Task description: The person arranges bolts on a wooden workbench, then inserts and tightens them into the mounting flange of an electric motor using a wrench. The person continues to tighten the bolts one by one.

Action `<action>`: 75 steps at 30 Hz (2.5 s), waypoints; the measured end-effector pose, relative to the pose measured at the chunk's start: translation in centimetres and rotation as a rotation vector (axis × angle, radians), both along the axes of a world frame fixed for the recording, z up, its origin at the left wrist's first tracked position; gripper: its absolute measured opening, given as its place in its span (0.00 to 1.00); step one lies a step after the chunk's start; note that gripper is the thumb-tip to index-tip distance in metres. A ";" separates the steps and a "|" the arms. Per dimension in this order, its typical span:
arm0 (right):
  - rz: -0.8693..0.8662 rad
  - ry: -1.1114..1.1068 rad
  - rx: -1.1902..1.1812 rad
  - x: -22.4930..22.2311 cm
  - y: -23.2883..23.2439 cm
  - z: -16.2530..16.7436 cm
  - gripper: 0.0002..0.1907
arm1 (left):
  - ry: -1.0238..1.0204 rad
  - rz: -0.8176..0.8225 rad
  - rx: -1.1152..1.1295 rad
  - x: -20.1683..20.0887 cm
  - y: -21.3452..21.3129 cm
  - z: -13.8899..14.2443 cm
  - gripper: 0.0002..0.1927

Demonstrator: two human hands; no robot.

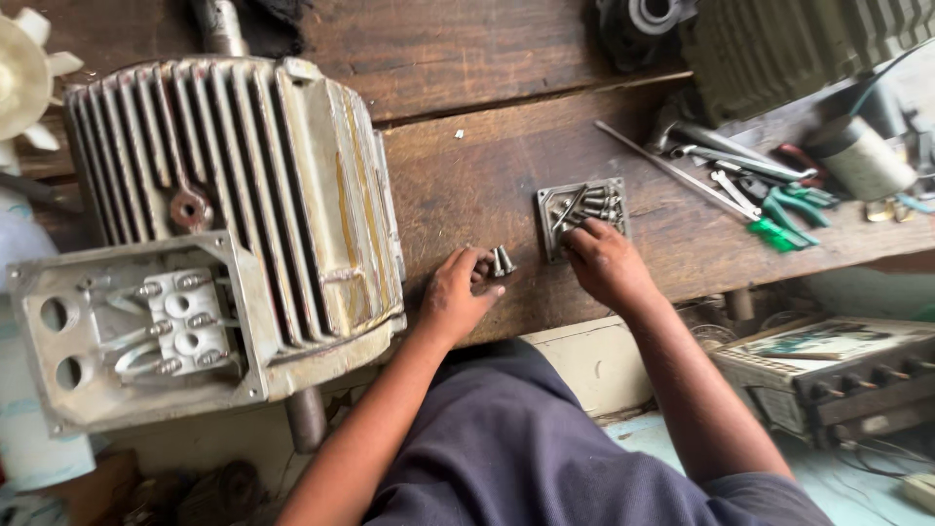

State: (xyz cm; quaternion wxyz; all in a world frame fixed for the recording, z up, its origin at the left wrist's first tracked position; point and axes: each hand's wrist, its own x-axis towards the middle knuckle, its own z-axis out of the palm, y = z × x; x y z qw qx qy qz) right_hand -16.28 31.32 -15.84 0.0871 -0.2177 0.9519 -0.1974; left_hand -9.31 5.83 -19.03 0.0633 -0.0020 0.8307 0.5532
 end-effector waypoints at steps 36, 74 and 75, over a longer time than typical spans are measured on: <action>0.076 0.072 -0.033 -7.3 8.3 0.9 0.12 | 0.345 0.231 -0.368 1.0 4.4 -1.0 0.28; 0.385 0.087 0.241 -11.5 14.6 -0.4 0.07 | 0.299 0.241 -0.351 1.0 4.7 -2.4 0.26; 0.317 0.048 0.185 -11.0 15.2 -0.1 0.07 | 0.308 0.242 -0.360 1.0 4.7 -2.5 0.26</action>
